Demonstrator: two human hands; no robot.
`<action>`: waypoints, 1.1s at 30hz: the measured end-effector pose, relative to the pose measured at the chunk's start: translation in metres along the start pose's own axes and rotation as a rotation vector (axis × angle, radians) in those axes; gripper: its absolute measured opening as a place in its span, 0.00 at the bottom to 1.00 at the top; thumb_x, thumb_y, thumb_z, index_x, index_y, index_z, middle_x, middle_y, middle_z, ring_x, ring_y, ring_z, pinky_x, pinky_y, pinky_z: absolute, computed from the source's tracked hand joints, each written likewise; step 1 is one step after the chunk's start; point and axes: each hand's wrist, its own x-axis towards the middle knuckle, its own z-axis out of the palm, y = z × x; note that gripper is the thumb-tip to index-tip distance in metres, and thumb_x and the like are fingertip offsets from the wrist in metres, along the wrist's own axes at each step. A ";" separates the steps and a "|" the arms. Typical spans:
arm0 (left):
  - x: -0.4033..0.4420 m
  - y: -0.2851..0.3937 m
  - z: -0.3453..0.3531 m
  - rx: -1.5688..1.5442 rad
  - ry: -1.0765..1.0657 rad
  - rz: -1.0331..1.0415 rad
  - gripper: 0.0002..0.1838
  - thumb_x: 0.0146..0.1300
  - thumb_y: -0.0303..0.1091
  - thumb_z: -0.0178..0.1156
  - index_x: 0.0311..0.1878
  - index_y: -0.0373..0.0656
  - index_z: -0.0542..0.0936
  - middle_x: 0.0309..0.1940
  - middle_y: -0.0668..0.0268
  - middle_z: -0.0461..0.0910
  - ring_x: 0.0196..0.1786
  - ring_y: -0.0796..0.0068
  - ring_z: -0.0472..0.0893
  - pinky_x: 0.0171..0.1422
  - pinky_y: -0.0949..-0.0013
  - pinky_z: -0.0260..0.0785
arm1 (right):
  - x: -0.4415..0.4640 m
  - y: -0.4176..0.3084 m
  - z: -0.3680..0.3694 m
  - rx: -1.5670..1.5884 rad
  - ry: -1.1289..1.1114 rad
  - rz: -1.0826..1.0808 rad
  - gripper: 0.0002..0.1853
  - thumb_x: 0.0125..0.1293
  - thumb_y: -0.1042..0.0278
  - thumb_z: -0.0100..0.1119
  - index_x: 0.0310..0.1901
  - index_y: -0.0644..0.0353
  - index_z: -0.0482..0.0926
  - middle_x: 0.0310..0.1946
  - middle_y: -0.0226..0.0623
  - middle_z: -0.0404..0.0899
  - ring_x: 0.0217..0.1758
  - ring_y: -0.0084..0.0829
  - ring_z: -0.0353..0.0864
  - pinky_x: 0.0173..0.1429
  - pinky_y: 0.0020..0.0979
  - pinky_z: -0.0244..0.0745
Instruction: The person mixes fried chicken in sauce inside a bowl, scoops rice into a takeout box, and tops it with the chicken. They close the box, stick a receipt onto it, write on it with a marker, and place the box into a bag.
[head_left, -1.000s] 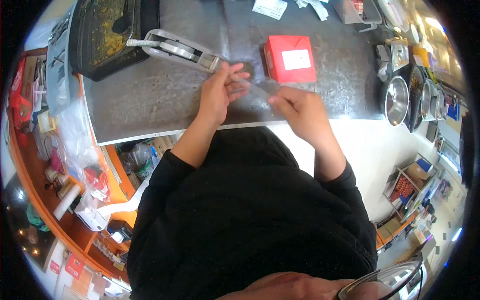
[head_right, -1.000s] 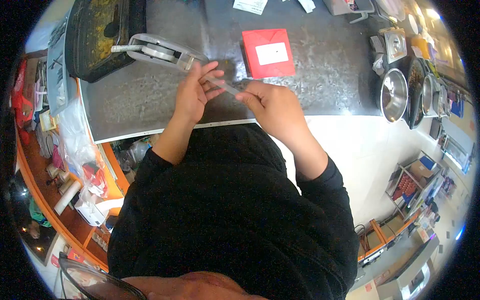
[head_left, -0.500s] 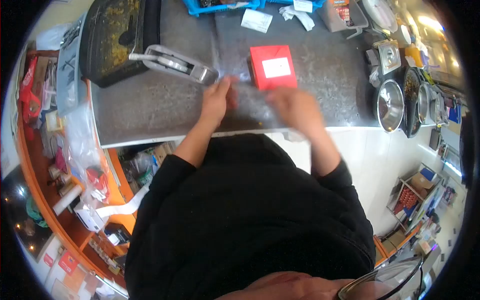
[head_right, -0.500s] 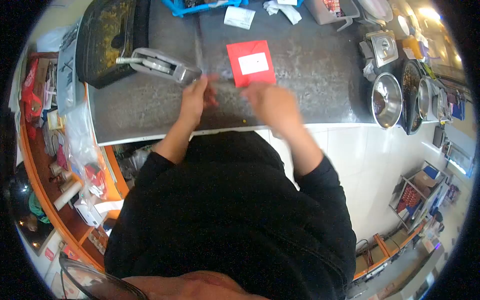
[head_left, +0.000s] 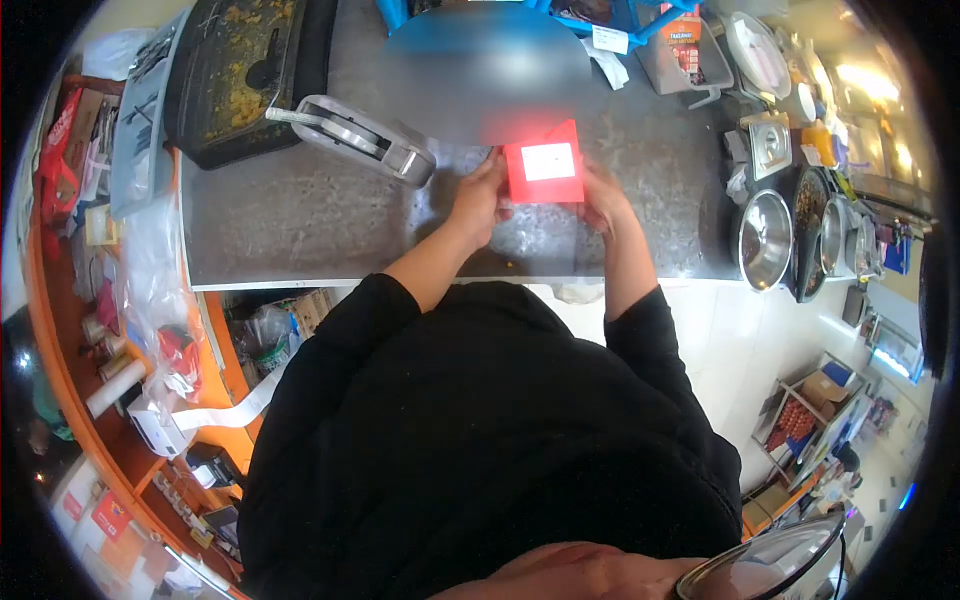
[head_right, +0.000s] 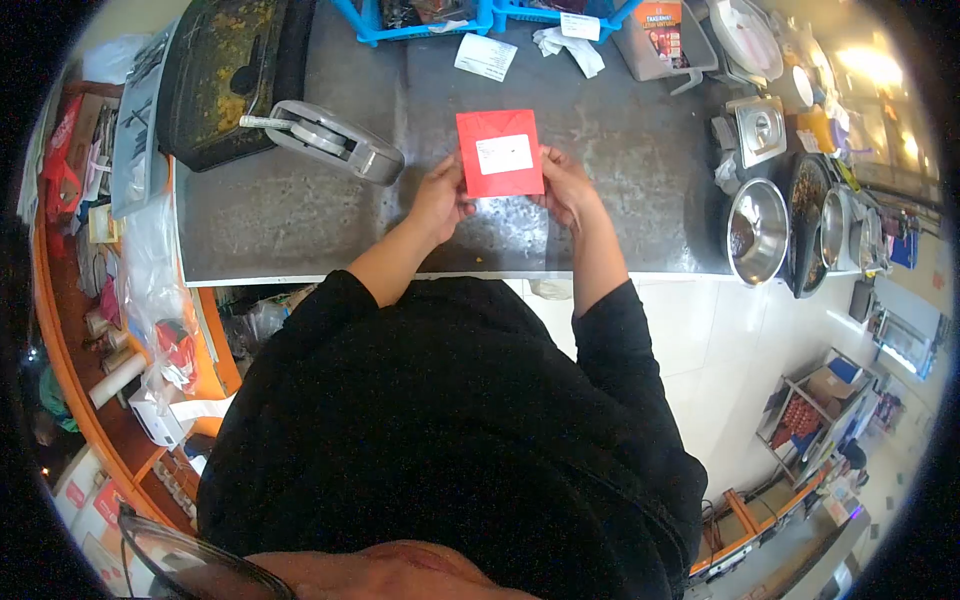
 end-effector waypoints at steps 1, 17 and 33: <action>0.003 -0.001 -0.003 0.018 0.015 -0.002 0.25 0.70 0.52 0.52 0.69 0.63 0.68 0.30 0.79 0.73 0.27 0.85 0.70 0.30 0.74 0.67 | 0.002 -0.001 -0.002 -0.030 0.022 0.023 0.06 0.68 0.61 0.59 0.41 0.52 0.77 0.29 0.24 0.81 0.30 0.16 0.79 0.31 0.20 0.73; -0.180 0.102 -0.170 0.083 0.136 0.500 0.10 0.68 0.36 0.57 0.46 0.40 0.78 0.25 0.70 0.75 0.27 0.82 0.75 0.32 0.76 0.69 | -0.027 -0.141 0.204 -0.795 -0.441 -0.689 0.09 0.54 0.86 0.62 0.36 0.63 0.78 0.31 0.25 0.77 0.35 0.17 0.75 0.43 0.20 0.70; -0.521 0.216 -0.348 0.334 -0.226 2.013 0.54 0.48 0.72 0.49 0.66 0.34 0.53 0.52 0.53 0.69 0.56 0.59 0.71 0.60 0.61 0.62 | -0.049 0.002 0.787 -1.408 -1.209 -1.140 0.08 0.63 0.74 0.56 0.41 0.62 0.83 0.34 0.44 0.84 0.39 0.34 0.84 0.45 0.31 0.75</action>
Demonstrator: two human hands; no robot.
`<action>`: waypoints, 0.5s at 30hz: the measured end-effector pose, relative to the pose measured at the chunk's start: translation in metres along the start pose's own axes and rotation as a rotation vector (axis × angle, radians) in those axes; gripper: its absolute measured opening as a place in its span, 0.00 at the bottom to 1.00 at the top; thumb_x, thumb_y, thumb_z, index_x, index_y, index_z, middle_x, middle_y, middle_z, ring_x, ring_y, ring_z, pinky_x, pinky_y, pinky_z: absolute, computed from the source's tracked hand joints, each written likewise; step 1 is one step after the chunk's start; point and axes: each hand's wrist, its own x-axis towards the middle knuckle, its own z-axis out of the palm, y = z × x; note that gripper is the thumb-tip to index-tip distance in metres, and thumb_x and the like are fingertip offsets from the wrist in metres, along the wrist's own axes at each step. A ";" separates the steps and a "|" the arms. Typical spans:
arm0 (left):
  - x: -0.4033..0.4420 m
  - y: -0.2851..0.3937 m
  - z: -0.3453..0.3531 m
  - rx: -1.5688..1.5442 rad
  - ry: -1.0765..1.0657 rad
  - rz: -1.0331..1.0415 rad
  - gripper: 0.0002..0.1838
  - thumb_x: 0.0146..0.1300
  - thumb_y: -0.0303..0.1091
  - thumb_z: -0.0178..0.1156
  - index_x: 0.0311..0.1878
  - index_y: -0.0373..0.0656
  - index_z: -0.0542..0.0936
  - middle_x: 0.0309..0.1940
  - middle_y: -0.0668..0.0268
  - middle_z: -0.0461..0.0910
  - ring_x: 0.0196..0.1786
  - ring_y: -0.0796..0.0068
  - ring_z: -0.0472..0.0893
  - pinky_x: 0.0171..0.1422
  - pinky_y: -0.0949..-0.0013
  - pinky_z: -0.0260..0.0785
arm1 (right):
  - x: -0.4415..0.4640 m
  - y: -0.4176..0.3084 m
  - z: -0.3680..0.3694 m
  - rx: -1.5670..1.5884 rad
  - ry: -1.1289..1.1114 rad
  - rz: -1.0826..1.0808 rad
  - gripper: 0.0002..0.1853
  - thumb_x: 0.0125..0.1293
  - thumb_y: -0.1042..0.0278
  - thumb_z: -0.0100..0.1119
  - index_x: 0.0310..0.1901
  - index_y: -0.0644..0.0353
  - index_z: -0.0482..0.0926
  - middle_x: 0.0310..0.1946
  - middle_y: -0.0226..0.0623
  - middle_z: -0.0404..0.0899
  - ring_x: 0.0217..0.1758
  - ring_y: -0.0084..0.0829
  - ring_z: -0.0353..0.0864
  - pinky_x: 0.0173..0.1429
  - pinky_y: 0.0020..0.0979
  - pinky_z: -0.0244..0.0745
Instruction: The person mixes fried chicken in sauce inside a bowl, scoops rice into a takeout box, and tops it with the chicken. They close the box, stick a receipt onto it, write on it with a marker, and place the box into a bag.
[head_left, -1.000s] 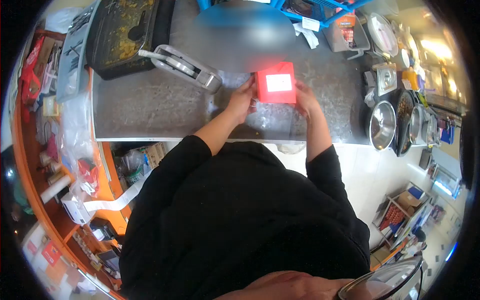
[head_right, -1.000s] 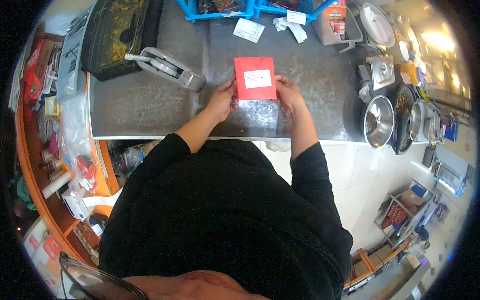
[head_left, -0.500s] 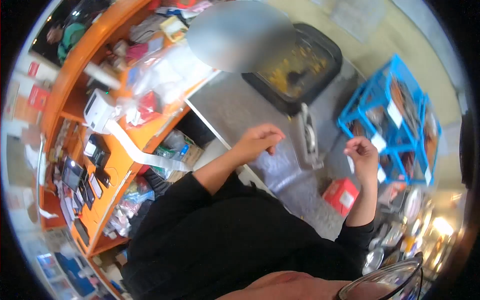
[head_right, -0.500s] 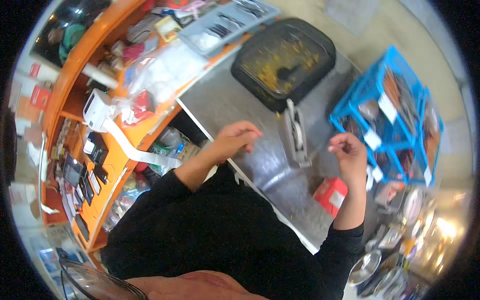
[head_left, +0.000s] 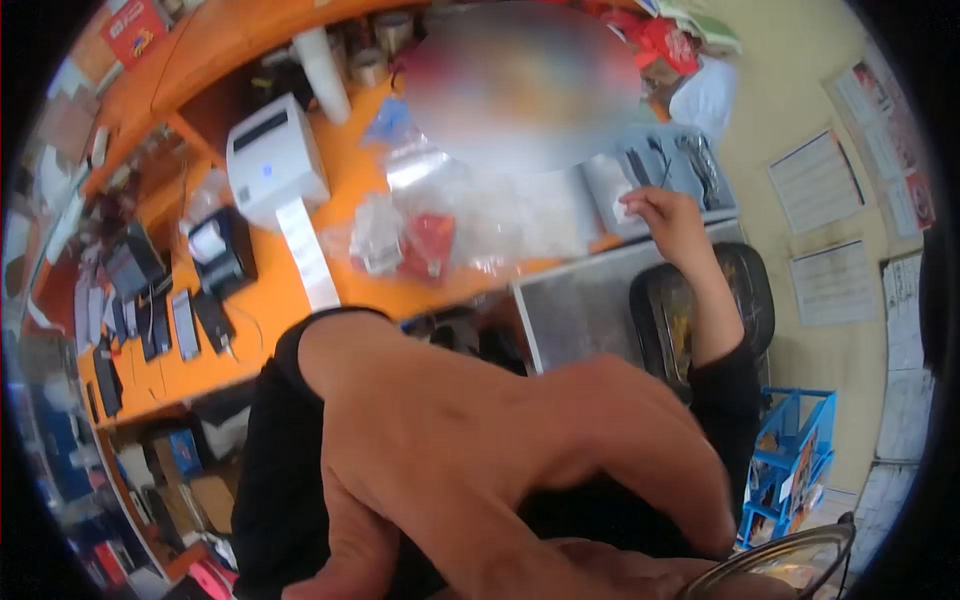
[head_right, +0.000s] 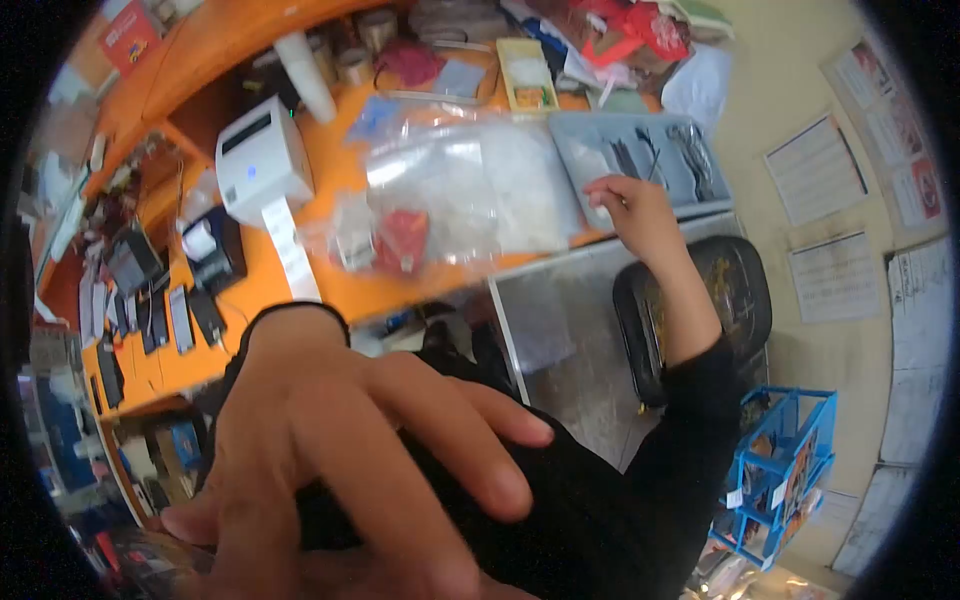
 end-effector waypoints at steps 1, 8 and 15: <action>-0.003 0.010 -0.021 0.031 0.032 -0.028 0.57 0.47 0.75 0.48 0.67 0.34 0.51 0.54 0.52 0.68 0.58 0.58 0.70 0.62 0.60 0.61 | 0.033 0.014 0.002 -0.076 0.026 -0.070 0.10 0.63 0.75 0.53 0.43 0.61 0.83 0.35 0.46 0.84 0.41 0.38 0.84 0.46 0.33 0.75; -0.104 0.071 -0.175 0.243 0.443 -0.520 0.52 0.60 0.74 0.42 0.75 0.41 0.50 0.52 0.53 0.73 0.59 0.58 0.73 0.67 0.54 0.61 | 0.234 0.104 -0.020 -0.492 0.444 0.121 0.14 0.62 0.65 0.59 0.49 0.57 0.79 0.40 0.52 0.82 0.45 0.53 0.81 0.49 0.48 0.75; -0.182 0.109 -0.195 0.323 0.868 -0.570 0.43 0.64 0.68 0.46 0.71 0.43 0.60 0.52 0.56 0.72 0.59 0.61 0.74 0.66 0.55 0.64 | 0.349 0.212 -0.073 -0.792 0.648 0.053 0.20 0.55 0.54 0.63 0.43 0.62 0.80 0.40 0.53 0.82 0.46 0.51 0.82 0.48 0.48 0.77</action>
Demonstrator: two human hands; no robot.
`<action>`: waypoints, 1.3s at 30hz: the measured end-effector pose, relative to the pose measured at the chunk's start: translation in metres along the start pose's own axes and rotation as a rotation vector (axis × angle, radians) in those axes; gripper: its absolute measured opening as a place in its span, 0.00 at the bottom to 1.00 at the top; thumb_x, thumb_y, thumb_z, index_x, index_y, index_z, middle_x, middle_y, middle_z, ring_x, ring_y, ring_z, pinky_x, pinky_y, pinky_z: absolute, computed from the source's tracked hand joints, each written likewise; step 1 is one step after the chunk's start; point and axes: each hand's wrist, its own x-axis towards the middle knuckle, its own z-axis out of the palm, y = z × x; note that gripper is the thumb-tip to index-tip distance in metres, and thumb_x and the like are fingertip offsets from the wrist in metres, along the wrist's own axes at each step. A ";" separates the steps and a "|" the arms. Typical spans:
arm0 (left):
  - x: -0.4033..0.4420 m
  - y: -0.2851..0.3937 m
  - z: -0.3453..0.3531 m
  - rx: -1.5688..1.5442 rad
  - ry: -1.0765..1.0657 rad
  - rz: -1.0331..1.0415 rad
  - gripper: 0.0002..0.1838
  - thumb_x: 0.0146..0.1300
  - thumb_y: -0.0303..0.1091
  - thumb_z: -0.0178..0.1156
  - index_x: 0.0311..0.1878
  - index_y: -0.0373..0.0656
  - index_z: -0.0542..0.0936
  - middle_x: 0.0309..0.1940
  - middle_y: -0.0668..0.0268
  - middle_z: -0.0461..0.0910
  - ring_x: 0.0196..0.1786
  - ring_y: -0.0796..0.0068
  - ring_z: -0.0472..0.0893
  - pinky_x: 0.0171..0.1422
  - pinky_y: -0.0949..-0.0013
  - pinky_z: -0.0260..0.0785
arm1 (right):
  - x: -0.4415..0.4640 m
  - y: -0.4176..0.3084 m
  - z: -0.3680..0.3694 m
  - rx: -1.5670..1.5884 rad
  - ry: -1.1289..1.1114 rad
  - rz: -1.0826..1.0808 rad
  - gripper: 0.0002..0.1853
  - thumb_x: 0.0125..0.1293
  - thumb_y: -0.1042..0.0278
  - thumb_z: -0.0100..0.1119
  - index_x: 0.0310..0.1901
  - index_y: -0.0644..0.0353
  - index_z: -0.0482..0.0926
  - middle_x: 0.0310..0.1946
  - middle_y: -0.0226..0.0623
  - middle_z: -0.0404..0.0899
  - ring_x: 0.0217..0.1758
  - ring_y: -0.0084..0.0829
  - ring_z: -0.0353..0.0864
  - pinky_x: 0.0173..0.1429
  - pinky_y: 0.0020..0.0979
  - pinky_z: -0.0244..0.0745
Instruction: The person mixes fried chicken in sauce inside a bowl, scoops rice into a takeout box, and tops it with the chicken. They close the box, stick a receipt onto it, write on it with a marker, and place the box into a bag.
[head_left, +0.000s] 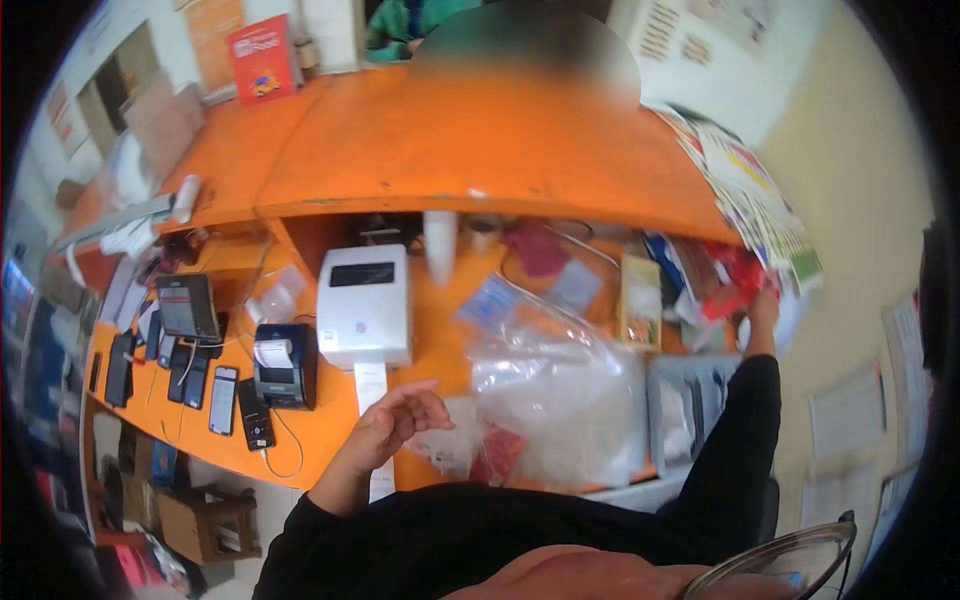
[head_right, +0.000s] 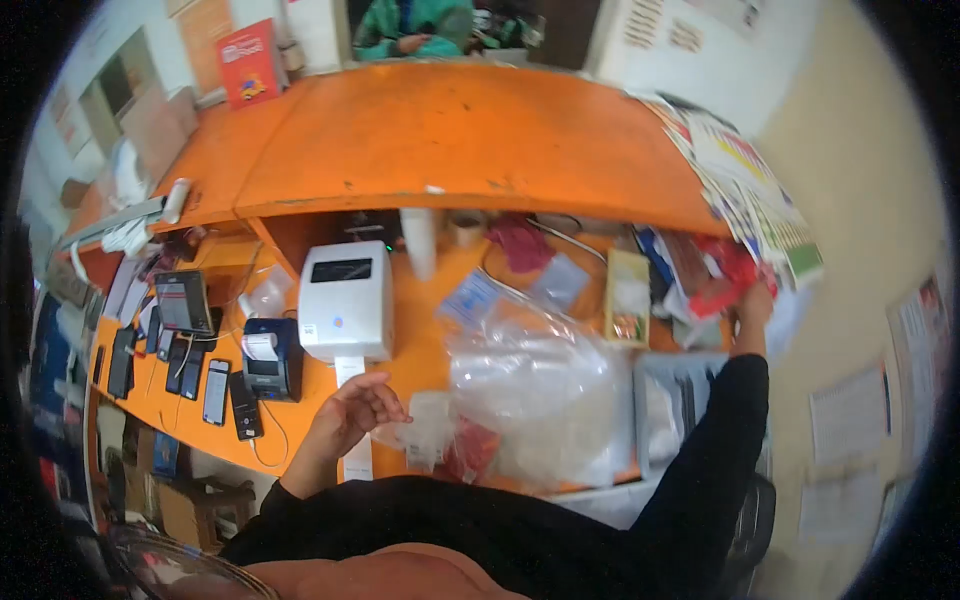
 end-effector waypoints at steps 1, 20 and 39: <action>0.000 0.001 -0.004 0.000 0.025 -0.009 0.43 0.64 0.68 0.46 0.71 0.43 0.60 0.52 0.57 0.72 0.59 0.61 0.74 0.66 0.55 0.64 | 0.009 0.022 0.026 -0.041 -0.026 0.069 0.20 0.57 0.54 0.62 0.43 0.63 0.80 0.41 0.53 0.82 0.48 0.50 0.82 0.49 0.48 0.78; 0.036 -0.023 0.007 0.033 -0.047 -0.103 0.39 0.66 0.65 0.47 0.68 0.42 0.63 0.50 0.59 0.74 0.57 0.65 0.74 0.66 0.56 0.64 | -0.022 0.000 -0.002 0.057 -0.335 0.261 0.18 0.58 0.57 0.61 0.47 0.57 0.78 0.44 0.48 0.82 0.50 0.47 0.82 0.52 0.47 0.74; 0.042 -0.030 0.012 0.075 -0.012 -0.122 0.38 0.64 0.65 0.49 0.66 0.45 0.67 0.46 0.58 0.75 0.55 0.64 0.76 0.64 0.54 0.67 | -0.034 0.032 -0.020 0.008 0.221 0.189 0.09 0.62 0.67 0.54 0.41 0.60 0.77 0.41 0.47 0.77 0.45 0.52 0.78 0.46 0.47 0.74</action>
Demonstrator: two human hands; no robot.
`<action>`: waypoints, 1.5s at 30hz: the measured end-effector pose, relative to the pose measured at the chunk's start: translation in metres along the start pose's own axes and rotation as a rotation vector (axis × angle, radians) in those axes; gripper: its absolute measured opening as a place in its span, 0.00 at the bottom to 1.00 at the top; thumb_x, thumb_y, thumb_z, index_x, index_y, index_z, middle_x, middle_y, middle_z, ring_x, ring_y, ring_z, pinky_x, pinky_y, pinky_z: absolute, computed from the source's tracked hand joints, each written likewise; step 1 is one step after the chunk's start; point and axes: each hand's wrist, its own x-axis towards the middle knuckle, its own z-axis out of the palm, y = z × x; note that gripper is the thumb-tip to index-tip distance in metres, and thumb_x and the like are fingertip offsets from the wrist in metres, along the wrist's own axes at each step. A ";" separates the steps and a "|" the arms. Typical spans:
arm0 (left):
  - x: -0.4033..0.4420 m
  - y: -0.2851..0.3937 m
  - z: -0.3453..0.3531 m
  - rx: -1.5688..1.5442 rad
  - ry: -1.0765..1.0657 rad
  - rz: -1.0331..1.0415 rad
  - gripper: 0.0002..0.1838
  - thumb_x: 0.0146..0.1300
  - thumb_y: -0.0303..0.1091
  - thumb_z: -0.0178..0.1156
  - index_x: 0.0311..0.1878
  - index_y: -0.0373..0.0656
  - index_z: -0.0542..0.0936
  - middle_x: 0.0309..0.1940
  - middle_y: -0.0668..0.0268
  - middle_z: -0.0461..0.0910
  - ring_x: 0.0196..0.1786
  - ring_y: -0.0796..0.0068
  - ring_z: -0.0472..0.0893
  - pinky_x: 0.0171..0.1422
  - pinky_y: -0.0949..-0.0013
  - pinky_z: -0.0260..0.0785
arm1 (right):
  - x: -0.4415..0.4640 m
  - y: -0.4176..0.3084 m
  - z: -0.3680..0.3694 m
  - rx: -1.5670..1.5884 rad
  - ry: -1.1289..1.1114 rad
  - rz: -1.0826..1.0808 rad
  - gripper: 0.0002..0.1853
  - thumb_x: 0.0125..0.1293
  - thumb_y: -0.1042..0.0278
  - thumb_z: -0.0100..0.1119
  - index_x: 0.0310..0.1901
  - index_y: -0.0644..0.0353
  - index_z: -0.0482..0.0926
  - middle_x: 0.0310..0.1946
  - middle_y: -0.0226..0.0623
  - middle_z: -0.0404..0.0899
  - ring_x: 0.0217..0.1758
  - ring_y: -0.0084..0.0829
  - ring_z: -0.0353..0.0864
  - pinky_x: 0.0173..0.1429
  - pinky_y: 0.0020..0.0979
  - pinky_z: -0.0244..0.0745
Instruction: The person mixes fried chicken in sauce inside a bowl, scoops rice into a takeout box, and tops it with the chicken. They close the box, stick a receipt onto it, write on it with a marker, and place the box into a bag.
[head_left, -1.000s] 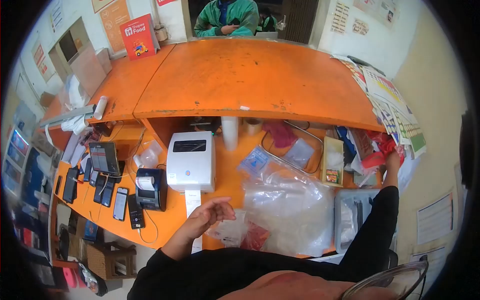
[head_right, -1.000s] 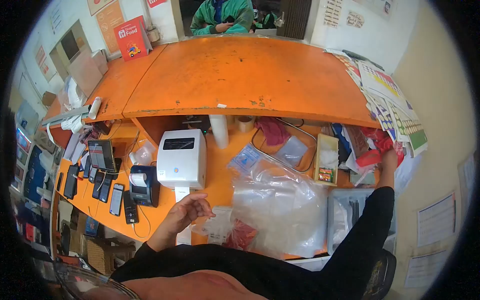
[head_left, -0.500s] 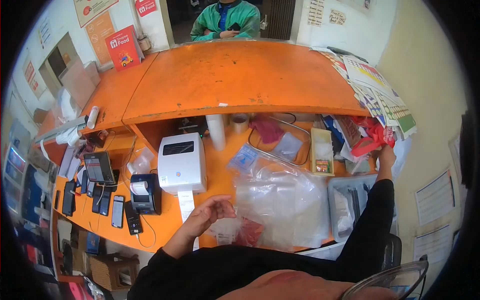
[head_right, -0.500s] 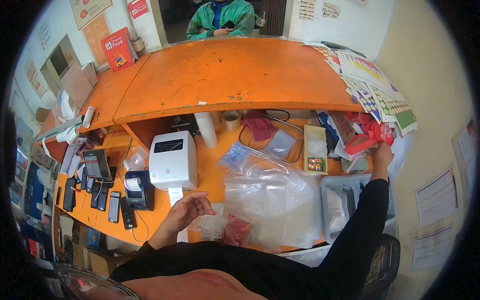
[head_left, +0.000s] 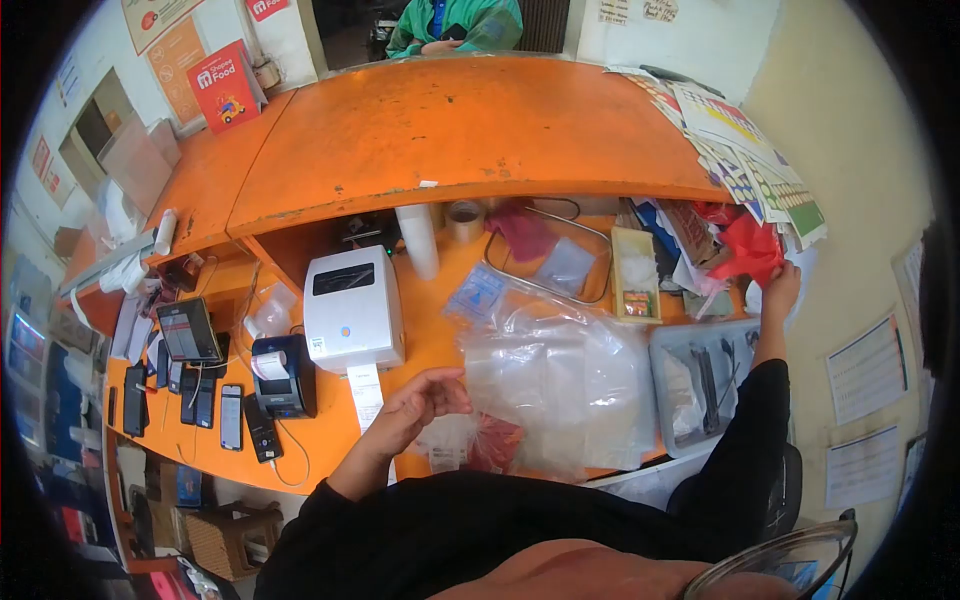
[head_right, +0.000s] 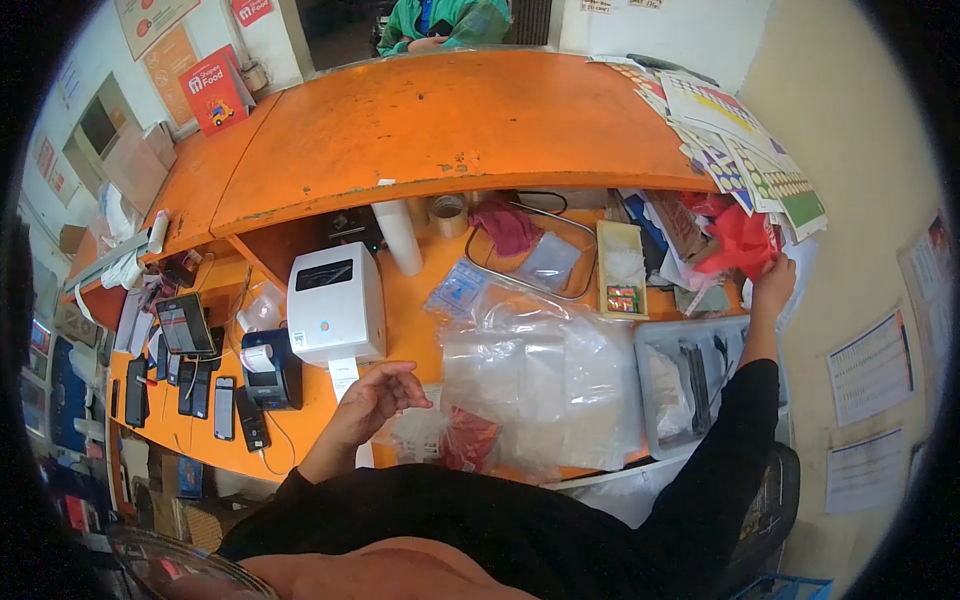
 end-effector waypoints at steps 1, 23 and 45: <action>0.001 0.000 0.001 0.010 -0.004 0.002 0.38 0.64 0.65 0.49 0.66 0.44 0.67 0.46 0.58 0.75 0.55 0.64 0.76 0.64 0.54 0.67 | 0.001 -0.003 -0.008 0.029 0.050 -0.018 0.10 0.62 0.67 0.52 0.41 0.61 0.77 0.41 0.48 0.77 0.45 0.53 0.78 0.46 0.47 0.73; 0.018 -0.029 0.010 0.038 -0.121 -0.179 0.31 0.71 0.51 0.51 0.68 0.41 0.64 0.52 0.60 0.74 0.59 0.66 0.73 0.66 0.59 0.66 | -0.155 -0.174 -0.178 0.863 -0.115 0.159 0.09 0.60 0.68 0.67 0.35 0.62 0.77 0.32 0.34 0.78 0.38 0.26 0.73 0.47 0.27 0.68; 0.040 -0.100 0.053 0.434 0.210 -0.164 0.19 0.58 0.26 0.62 0.54 0.37 0.73 0.40 0.66 0.79 0.40 0.80 0.77 0.47 0.74 0.71 | -0.287 -0.253 -0.238 1.722 -0.826 0.833 0.14 0.65 0.76 0.58 0.52 0.61 0.74 0.46 0.31 0.80 0.45 0.23 0.80 0.50 0.28 0.76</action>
